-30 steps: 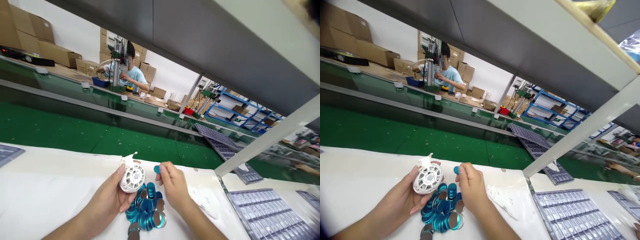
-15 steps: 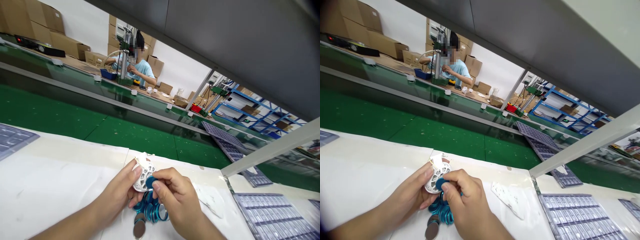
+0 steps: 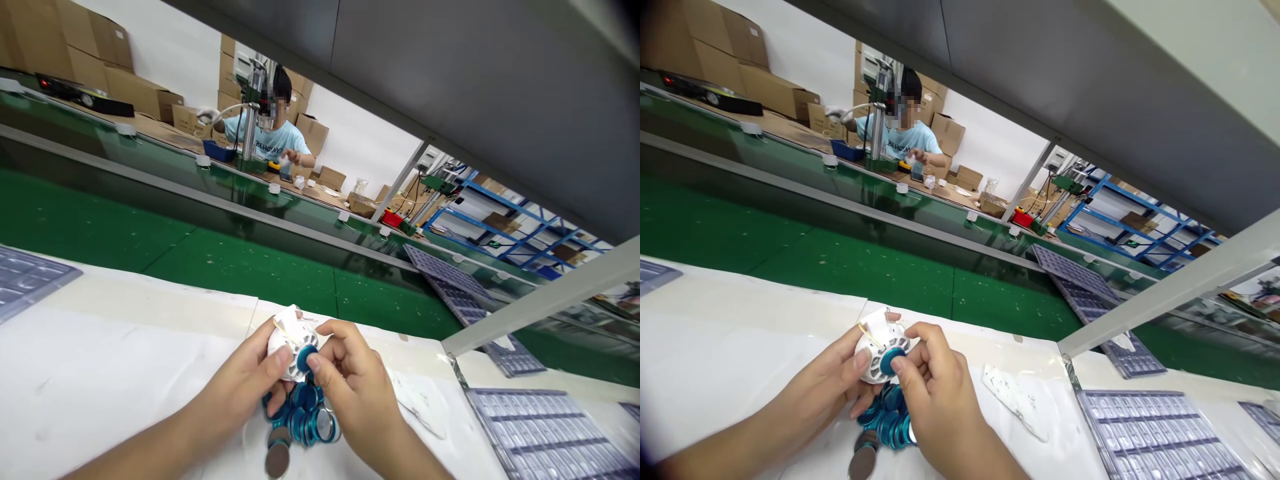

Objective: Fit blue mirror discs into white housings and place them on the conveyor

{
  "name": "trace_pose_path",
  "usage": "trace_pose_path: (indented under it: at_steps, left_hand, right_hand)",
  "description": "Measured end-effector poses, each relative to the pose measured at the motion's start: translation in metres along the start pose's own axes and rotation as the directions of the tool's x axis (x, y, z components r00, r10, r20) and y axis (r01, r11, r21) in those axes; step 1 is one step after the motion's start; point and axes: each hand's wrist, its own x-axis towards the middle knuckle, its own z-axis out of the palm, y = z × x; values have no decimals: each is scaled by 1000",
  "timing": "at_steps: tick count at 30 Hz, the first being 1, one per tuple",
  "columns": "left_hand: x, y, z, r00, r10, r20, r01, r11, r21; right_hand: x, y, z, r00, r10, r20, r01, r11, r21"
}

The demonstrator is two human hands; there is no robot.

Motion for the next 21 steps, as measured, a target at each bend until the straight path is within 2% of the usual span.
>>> trace_pose_path:
  at_steps: [4,6,8,10,12,15,19,21]
  left_hand:
    - [-1,-1,0,1000,-8,-18,9,998,61]
    - [-3,-2,2,999,1,-34,1,999,43]
    - [-7,-2,6,1000,-5,-31,5,1000,4]
    - [-12,-2,10,999,-54,-4,54,997,-47]
    - [-17,-1,15,994,-107,39,110,989,-95]
    - [-22,-1,18,988,-125,96,137,982,-131]
    - [-19,-1,16,980,-143,136,166,970,-178]
    - [-15,1,15,986,-127,109,150,959,-242]
  right_hand:
    - [3,3,2,991,116,-66,-103,980,170]
    - [3,4,5,989,140,-48,-119,947,299]
    - [0,2,11,986,125,107,-161,873,461]
    - [-5,0,18,955,77,287,-241,765,597]
    - [-11,-3,25,935,60,350,-295,681,670]
    - [-20,-5,33,942,107,317,-308,644,700]
    - [-22,-2,41,963,134,235,-262,674,690]
    - [-19,1,45,972,111,205,-224,694,685]
